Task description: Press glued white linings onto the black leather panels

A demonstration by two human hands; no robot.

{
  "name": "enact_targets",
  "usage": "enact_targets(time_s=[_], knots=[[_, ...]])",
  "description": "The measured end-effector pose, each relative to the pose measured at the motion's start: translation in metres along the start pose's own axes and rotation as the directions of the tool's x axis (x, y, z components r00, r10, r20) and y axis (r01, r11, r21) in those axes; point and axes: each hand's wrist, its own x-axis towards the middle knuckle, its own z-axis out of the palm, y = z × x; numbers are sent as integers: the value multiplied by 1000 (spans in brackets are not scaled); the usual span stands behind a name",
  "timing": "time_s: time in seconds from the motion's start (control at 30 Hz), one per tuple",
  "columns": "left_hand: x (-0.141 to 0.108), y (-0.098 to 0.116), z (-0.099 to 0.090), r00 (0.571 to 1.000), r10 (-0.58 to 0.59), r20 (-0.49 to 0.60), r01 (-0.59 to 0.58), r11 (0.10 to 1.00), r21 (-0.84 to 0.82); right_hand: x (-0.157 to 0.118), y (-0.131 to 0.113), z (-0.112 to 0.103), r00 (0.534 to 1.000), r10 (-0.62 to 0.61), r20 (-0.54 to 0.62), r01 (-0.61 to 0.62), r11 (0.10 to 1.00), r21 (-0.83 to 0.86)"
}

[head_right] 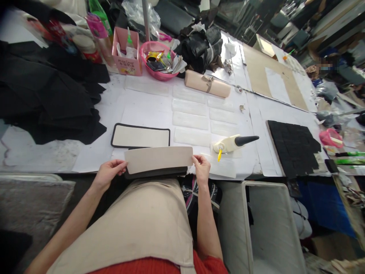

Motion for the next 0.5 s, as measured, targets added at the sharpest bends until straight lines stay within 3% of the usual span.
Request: enact_targets(time_s=[0.2,0.37,0.5], knots=[[1,-7,-2,997,-71,-29,72,996,45,12,23,13,982,148,118,-139,987,-77],[2,-4,-1,991,-107,-83,116,988,106,23,45,28,964,211,159,-180,965,-191],[3,-5,0,987,-102,-124,121,981,153,31,59,32,967,210,146,-142,915,-377]])
